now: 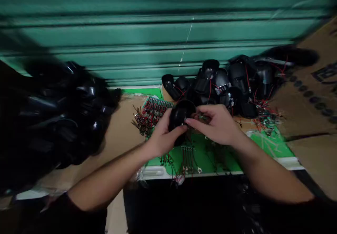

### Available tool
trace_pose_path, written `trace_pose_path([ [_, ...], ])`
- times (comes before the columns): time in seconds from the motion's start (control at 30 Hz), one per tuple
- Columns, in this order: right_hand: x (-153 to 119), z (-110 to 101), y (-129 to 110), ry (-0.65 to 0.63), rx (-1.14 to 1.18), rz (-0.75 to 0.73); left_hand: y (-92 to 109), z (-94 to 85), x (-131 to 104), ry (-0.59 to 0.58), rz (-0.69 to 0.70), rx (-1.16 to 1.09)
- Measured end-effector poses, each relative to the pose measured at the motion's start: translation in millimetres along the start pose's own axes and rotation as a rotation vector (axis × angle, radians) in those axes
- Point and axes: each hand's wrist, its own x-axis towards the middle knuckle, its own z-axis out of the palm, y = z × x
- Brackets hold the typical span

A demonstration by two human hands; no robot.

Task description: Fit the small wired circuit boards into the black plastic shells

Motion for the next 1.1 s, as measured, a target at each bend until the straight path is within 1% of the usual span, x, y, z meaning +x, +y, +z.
trace_pose_path([
  [0.13, -0.5, 0.9, 3.4, 0.080, -0.009, 0.003, 2.1, -2.1, 4.0, 0.046, -0.019, -0.035],
  [0.27, -1.1, 2.6, 5.3, 0.153, -0.081, -0.034, 5.1, -3.8, 7.3, 0.062, -0.028, -0.071],
  [0.37, -2.6, 3.8, 5.5, 0.201, -0.116, -0.053, 8.0, -7.9, 10.1, 0.124, -0.033, -0.055],
  [0.43, -3.9, 4.4, 5.9, 0.211, -0.119, -0.053, 10.6, -12.6, 12.6, 0.180, -0.036, -0.027],
  [0.57, -5.0, 6.0, 8.2, 0.220, -0.118, -0.066, 19.3, -25.9, 18.5, 0.261, -0.039, 0.014],
  [0.67, -4.4, 8.1, 10.5, 0.217, -0.130, -0.079, 26.6, -39.3, 24.2, 0.328, -0.023, 0.041],
  [0.8, -4.0, 10.0, 13.1, 0.214, -0.094, -0.081, 31.0, -60.6, 36.6, 0.517, 0.083, 0.118],
  [0.9, -4.4, 10.1, 14.6, 0.187, -0.020, -0.073, 30.5, -71.1, 46.4, 0.607, 0.054, 0.019],
  [0.97, -4.5, 10.3, 15.2, 0.170, 0.016, -0.059, 29.4, -71.5, 49.4, 0.602, 0.025, -0.077],
  [1.0, -4.3, 10.7, 15.2, 0.165, 0.025, -0.052, 28.7, -69.5, 49.2, 0.573, 0.019, -0.128],
  [1.03, -3.9, 11.2, 14.9, 0.160, 0.031, -0.046, 27.9, -66.2, 47.9, 0.523, 0.015, -0.178],
  [1.1, -2.5, 12.5, 13.3, 0.135, 0.031, -0.033, 26.0, -56.8, 42.4, 0.373, 0.007, -0.263],
])
